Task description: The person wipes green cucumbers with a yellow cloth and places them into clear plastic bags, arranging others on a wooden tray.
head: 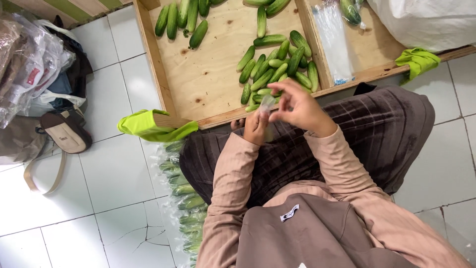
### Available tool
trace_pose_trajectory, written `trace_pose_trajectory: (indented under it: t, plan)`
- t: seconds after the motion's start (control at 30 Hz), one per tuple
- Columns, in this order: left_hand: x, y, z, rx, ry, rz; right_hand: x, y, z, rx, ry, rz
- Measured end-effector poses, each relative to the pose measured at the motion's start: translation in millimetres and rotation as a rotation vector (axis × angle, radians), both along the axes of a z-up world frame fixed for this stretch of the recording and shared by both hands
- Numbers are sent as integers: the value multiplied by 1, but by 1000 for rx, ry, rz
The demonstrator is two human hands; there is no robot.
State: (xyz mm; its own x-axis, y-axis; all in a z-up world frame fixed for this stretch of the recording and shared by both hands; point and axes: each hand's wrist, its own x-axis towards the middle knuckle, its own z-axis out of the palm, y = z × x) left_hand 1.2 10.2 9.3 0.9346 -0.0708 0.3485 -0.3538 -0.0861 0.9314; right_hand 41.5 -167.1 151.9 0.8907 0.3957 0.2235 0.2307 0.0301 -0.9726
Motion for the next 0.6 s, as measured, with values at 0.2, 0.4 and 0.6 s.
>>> trace_pose_trajectory:
  t: [0.2, 0.4, 0.6]
  plan:
    - [-1, -3, -18, -46, -36, -94, -7, 14, 1, -112, -78, 31]
    - [3, -1, 12, 50, -15, -80, -2, 17, 13, -47, -102, 0]
    - [5, 8, 18, 165, -98, -74, 4, 11, 15, 1, -153, -3]
